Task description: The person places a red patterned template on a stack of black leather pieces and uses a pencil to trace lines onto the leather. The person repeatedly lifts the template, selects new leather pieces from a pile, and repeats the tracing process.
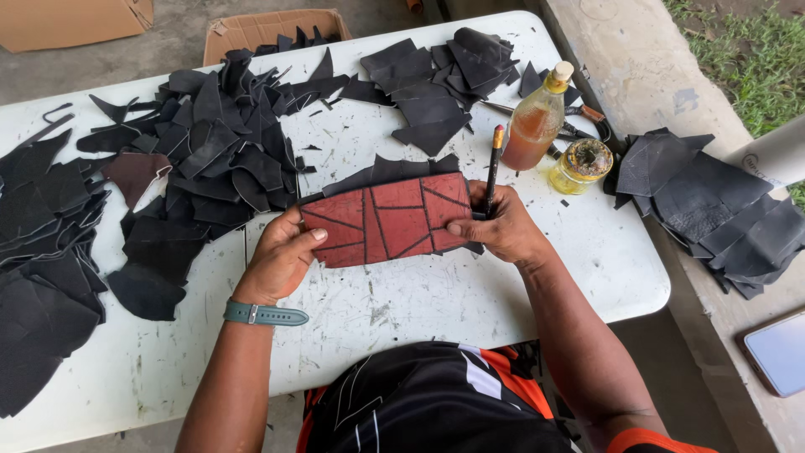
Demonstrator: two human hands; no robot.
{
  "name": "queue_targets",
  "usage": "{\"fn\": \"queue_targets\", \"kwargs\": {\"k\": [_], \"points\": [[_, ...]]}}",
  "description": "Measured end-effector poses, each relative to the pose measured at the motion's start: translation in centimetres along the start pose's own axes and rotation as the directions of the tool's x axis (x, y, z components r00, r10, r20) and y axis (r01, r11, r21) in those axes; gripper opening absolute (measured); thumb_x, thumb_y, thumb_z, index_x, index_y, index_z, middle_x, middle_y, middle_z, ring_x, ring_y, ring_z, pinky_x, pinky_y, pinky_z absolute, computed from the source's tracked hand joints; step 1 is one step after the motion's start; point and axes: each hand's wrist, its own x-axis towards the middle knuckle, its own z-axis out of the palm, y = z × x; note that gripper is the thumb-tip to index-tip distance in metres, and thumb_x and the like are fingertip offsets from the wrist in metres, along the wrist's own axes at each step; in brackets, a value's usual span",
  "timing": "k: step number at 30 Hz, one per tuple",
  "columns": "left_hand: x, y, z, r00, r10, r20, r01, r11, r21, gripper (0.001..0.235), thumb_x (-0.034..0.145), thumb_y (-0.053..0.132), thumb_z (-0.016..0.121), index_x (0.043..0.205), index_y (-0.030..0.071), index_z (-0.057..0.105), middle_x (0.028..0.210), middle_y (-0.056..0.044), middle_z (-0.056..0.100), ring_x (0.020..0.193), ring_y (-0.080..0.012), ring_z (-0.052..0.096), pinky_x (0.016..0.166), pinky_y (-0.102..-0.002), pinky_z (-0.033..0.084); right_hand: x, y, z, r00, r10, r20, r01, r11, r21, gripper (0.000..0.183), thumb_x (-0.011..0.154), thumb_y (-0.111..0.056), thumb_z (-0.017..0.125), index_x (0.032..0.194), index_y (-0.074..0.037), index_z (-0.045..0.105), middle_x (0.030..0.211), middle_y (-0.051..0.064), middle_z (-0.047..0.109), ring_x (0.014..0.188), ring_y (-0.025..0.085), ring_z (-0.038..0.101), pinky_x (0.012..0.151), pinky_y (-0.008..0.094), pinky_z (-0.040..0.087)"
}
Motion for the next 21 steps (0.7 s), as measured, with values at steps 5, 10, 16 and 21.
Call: {"fn": "queue_targets", "kwargs": {"k": [5, 10, 16, 21], "points": [[-0.2, 2.5, 3.9, 0.992, 0.121, -0.021, -0.113, 0.968, 0.222, 0.055, 0.092, -0.001, 0.069, 0.143, -0.001, 0.05, 0.137, -0.01, 0.063, 0.128, -0.0158, 0.059, 0.113, -0.036, 0.046, 0.1, 0.9, -1.0, 0.997, -0.062, 0.044, 0.062, 0.998, 0.007, 0.043, 0.085, 0.002, 0.083, 0.125, 0.007, 0.068, 0.115, 0.009, 0.073, 0.102, 0.014, 0.068, 0.091, 0.031, 0.058], [1.2, 3.8, 5.6, 0.992, 0.099, -0.081, -0.083, 0.979, 0.186, 0.05, 0.09, -0.003, 0.067, 0.138, -0.002, 0.054, 0.134, -0.011, 0.065, 0.124, -0.0167, 0.062, 0.11, -0.036, 0.049, 0.7, 0.9, -0.8, 0.995, 0.098, -0.018, -0.094, 0.984, 0.154, 0.05, 0.084, -0.003, 0.077, 0.132, 0.003, 0.064, 0.111, 0.01, 0.075, 0.096, 0.016, 0.071, 0.085, 0.033, 0.058], [3.1, 4.5, 5.7, 0.996, 0.034, -0.082, -0.011, 0.966, 0.26, 0.042, 0.091, -0.003, 0.068, 0.131, -0.004, 0.057, 0.126, -0.01, 0.068, 0.115, -0.016, 0.066, 0.101, -0.034, 0.056, 1.6, -0.1, -1.1, 0.986, 0.169, 0.0, -0.16, 0.933, 0.321, 0.05, 0.085, 0.001, 0.074, 0.133, 0.002, 0.062, 0.116, 0.011, 0.074, 0.103, 0.02, 0.072, 0.094, 0.035, 0.059], [3.1, 4.7, 5.8, 0.996, 0.041, -0.085, -0.01, 0.942, 0.334, 0.035, 0.094, 0.0, 0.07, 0.126, -0.005, 0.058, 0.121, -0.012, 0.07, 0.109, -0.0161, 0.07, 0.096, -0.034, 0.061, 1.5, -0.1, -1.2, 0.984, 0.176, -0.004, -0.167, 0.94, 0.298, 0.05, 0.084, 0.001, 0.072, 0.133, 0.0, 0.061, 0.118, 0.011, 0.073, 0.104, 0.02, 0.072, 0.095, 0.039, 0.059]]}}
